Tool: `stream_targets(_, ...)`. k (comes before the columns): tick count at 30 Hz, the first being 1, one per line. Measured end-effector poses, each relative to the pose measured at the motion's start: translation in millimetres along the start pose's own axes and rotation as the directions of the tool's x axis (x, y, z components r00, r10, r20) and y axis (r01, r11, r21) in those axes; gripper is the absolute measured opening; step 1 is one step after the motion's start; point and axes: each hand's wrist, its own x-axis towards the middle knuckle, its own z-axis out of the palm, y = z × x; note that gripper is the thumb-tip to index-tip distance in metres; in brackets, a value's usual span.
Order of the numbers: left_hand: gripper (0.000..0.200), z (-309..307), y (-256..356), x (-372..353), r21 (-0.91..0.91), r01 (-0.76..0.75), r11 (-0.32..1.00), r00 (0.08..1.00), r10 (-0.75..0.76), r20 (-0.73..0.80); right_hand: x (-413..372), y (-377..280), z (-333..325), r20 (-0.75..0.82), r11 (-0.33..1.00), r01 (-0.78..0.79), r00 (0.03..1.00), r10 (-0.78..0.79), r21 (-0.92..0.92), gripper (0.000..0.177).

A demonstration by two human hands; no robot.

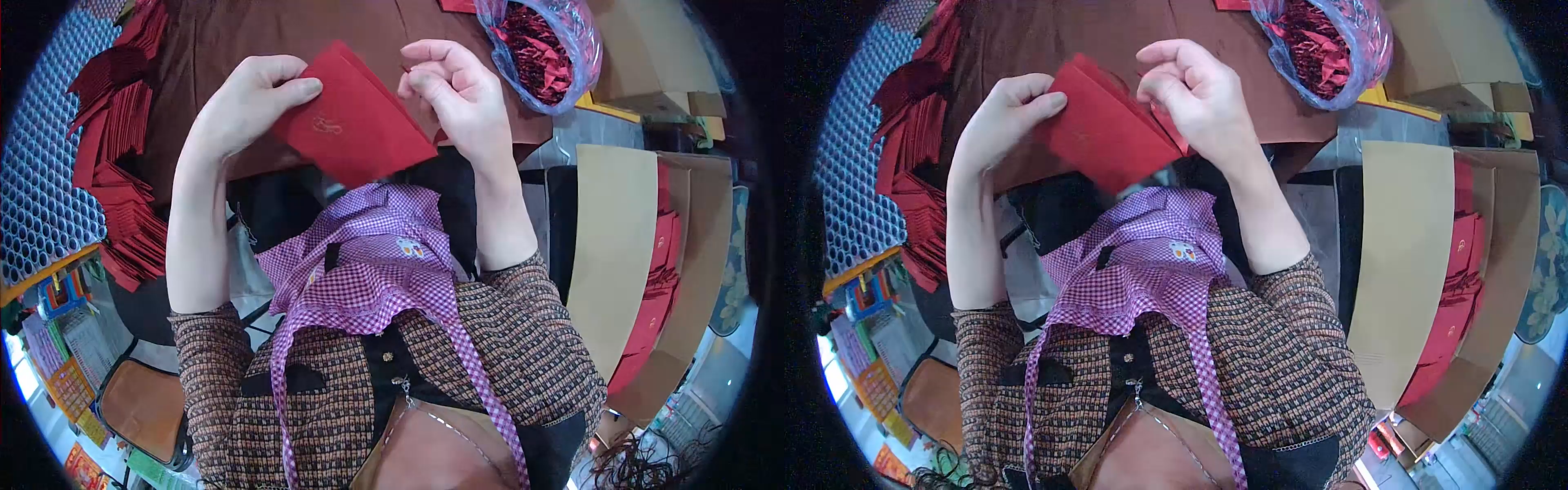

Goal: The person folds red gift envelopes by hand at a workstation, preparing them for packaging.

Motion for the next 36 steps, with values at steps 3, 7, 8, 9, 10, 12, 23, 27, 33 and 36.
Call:
stream_targets(3, 0.018, 2, -8, -1, -0.212, 0.071, 0.975, 0.997, -0.062, 0.049, -6, -12, 6, -0.041, 0.985, 0.012, 0.999, -0.02, -0.17, 0.018)
stream_targets(7, 0.018, 7, -18, -6, -0.378, 0.141, 0.915, 0.99, -0.122, 0.073, -5, -12, 10, 0.041, 0.707, 0.412, 0.877, -0.478, -0.574, 0.011)
stream_targets(8, 0.019, 9, -18, -8, -0.433, 0.149, 0.889, 0.989, -0.127, 0.08, -4, -11, 9, 0.049, 0.663, 0.402, 0.874, -0.484, -0.631, 0.012)
stream_targets(9, 0.02, 10, -18, -10, -0.487, 0.156, 0.859, 0.988, -0.131, 0.085, -3, -10, 8, 0.058, 0.615, 0.392, 0.87, -0.49, -0.684, 0.014)
stream_targets(10, 0.021, 8, -17, -10, -0.389, 0.146, 0.91, 0.989, -0.129, 0.071, -3, -8, 8, 0.062, 0.653, 0.377, 0.89, -0.451, -0.657, 0.015)
stream_targets(12, 0.022, 9, -23, -11, -0.339, 0.124, 0.933, 0.992, -0.117, 0.04, -5, -7, 14, 0.056, 0.738, 0.348, 0.919, -0.39, -0.578, 0.014)
stream_targets(23, 0.02, 29, -23, -11, -0.2, 0.043, 0.979, 0.99, -0.069, -0.123, 4, 17, 41, 0.131, 0.775, 0.385, 0.919, -0.372, -0.502, 0.012)
stream_targets(27, 0.022, 34, -27, -9, -0.203, 0.026, 0.979, 0.985, -0.06, -0.162, 6, 23, 48, 0.08, 0.77, 0.381, 0.914, -0.398, -0.511, 0.011)
stream_targets(33, 0.017, 37, -20, -7, -0.078, 0.039, 0.996, 0.986, -0.051, -0.161, 7, 23, 47, 0.068, 0.771, 0.329, 0.934, -0.35, -0.546, 0.012)
stream_targets(36, 0.018, 39, -23, -6, -0.076, 0.01, 0.997, 0.983, -0.024, -0.183, 6, 25, 47, 0.059, 0.793, 0.288, 0.95, -0.305, -0.537, 0.011)
